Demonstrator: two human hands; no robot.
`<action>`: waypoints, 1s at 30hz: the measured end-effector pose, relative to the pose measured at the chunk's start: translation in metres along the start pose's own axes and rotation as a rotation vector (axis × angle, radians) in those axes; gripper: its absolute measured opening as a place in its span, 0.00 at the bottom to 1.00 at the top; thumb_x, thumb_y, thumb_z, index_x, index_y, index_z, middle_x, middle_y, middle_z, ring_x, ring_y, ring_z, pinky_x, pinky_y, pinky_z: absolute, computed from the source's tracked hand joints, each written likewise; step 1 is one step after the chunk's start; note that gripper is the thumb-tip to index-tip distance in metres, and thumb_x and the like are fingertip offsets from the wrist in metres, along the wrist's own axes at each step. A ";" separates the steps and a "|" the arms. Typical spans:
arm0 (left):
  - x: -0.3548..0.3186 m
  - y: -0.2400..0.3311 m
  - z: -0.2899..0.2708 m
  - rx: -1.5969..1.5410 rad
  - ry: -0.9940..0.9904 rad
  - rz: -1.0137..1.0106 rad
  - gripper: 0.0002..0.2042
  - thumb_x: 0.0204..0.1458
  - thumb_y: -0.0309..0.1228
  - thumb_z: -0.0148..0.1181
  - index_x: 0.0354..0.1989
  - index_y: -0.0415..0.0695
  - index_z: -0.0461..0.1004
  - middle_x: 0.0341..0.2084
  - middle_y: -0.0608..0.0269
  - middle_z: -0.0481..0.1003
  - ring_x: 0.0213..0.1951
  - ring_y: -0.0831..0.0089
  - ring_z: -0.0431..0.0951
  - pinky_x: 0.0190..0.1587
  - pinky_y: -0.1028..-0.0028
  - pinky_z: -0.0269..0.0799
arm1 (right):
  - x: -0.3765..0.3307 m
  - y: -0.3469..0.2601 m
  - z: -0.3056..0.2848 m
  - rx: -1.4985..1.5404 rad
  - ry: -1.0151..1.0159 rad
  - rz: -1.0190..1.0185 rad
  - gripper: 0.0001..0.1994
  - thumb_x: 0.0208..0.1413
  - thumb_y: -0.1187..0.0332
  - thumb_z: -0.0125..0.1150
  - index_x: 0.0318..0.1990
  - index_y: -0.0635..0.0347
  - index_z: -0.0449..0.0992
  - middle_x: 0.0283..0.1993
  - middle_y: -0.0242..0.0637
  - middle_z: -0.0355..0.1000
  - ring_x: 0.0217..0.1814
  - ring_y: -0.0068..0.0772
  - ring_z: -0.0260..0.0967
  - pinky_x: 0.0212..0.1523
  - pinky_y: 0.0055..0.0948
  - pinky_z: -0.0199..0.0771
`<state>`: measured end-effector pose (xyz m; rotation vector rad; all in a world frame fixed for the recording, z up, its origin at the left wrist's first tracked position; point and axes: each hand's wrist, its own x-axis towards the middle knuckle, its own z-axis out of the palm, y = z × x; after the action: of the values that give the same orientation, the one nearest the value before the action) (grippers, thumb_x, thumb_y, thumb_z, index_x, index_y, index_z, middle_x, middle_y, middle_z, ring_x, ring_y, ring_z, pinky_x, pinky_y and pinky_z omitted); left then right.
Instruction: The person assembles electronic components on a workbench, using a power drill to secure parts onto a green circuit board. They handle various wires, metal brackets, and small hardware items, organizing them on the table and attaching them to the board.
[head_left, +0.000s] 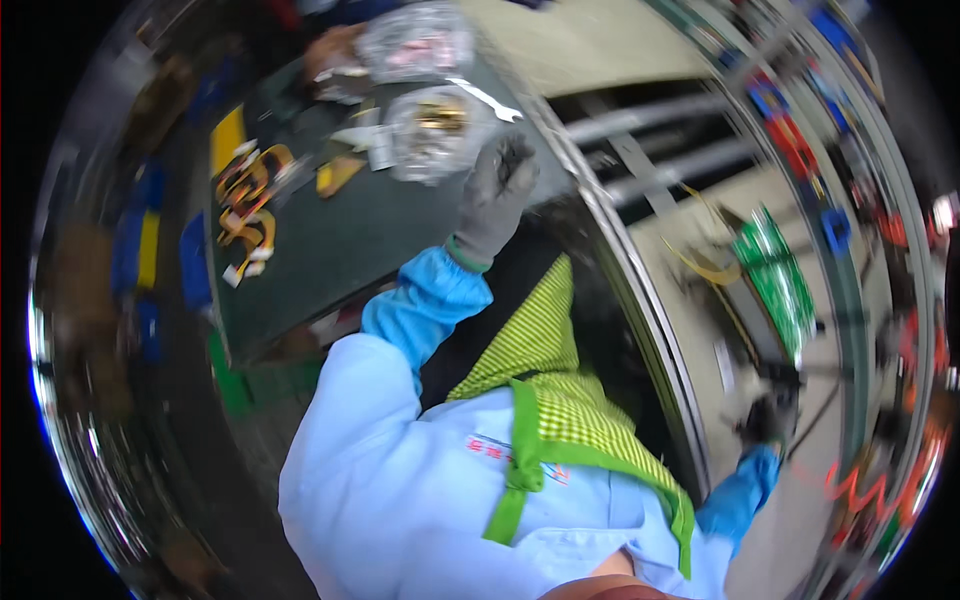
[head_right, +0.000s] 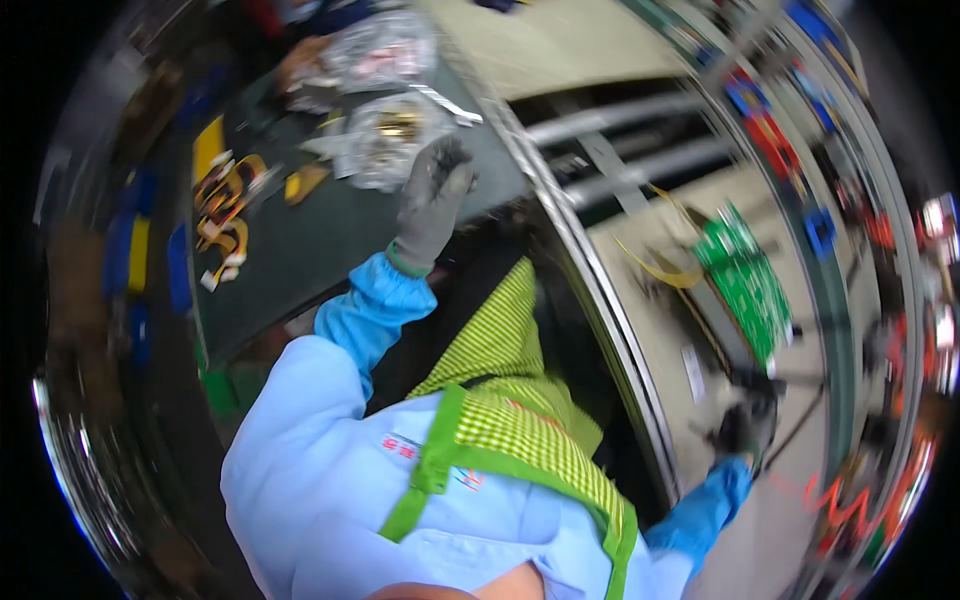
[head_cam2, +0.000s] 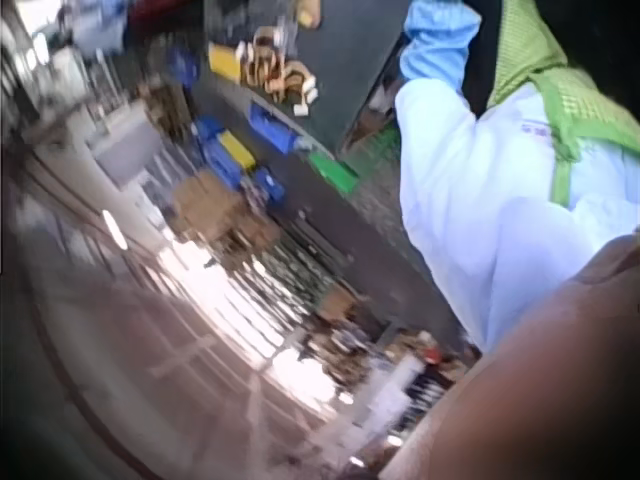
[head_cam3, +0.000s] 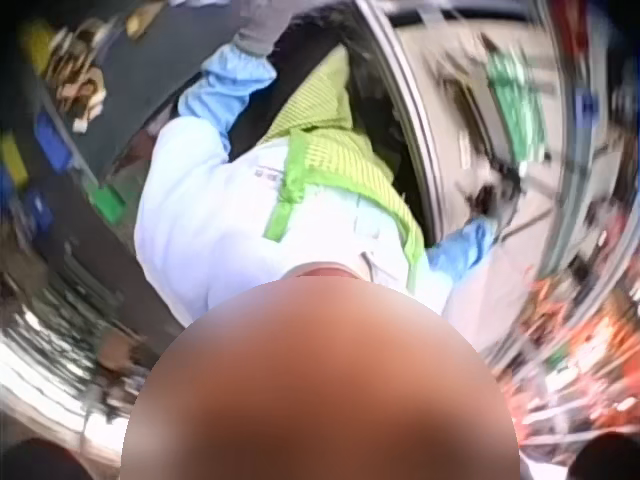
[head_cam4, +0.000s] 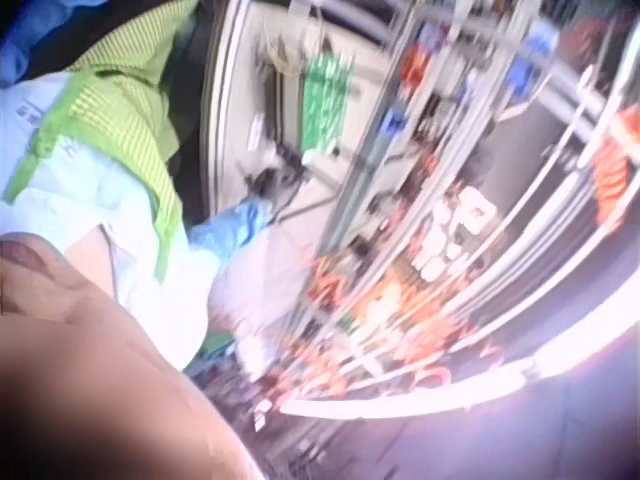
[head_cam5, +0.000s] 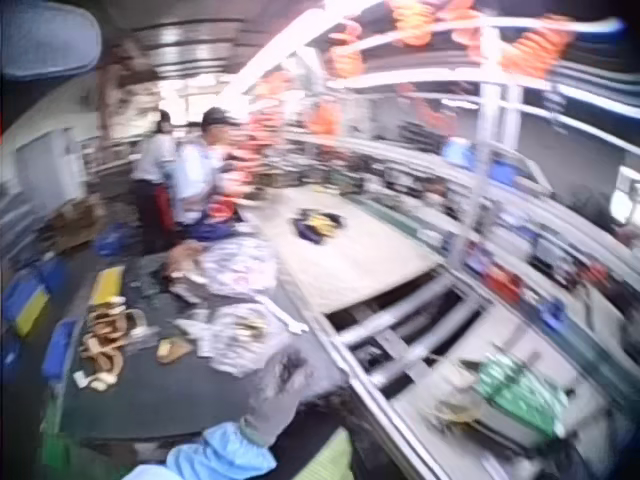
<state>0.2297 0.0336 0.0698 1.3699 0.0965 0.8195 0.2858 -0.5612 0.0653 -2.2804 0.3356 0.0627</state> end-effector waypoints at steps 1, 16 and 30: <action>-0.012 -0.004 0.019 0.060 -0.168 -0.047 0.17 0.56 0.26 0.54 0.53 0.36 0.65 0.39 0.64 0.72 0.38 0.80 0.72 0.42 0.78 0.71 | -0.019 -0.034 0.011 0.299 -0.030 0.093 0.20 0.46 0.66 0.55 0.51 0.54 0.70 0.32 0.39 0.72 0.23 0.30 0.67 0.24 0.35 0.72; -0.113 -0.073 0.243 0.538 -1.239 0.309 0.19 0.50 0.36 0.56 0.48 0.40 0.70 0.43 0.50 0.73 0.44 0.53 0.74 0.47 0.62 0.70 | -0.086 -0.040 -0.090 -0.033 0.628 -0.139 0.23 0.49 0.62 0.63 0.51 0.63 0.71 0.45 0.47 0.74 0.46 0.35 0.73 0.46 0.31 0.71; -0.151 -0.106 0.290 0.698 -1.251 0.334 0.29 0.43 0.38 0.57 0.58 0.51 0.62 0.42 0.50 0.73 0.45 0.51 0.73 0.46 0.56 0.70 | -0.072 -0.058 0.074 -0.522 0.269 -0.524 0.19 0.43 0.59 0.62 0.46 0.50 0.74 0.45 0.40 0.73 0.51 0.49 0.66 0.48 0.44 0.68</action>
<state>0.3175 -0.2878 -0.0135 2.3840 -0.9126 0.0381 0.2360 -0.4539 0.0692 -2.8270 -0.1770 -0.4792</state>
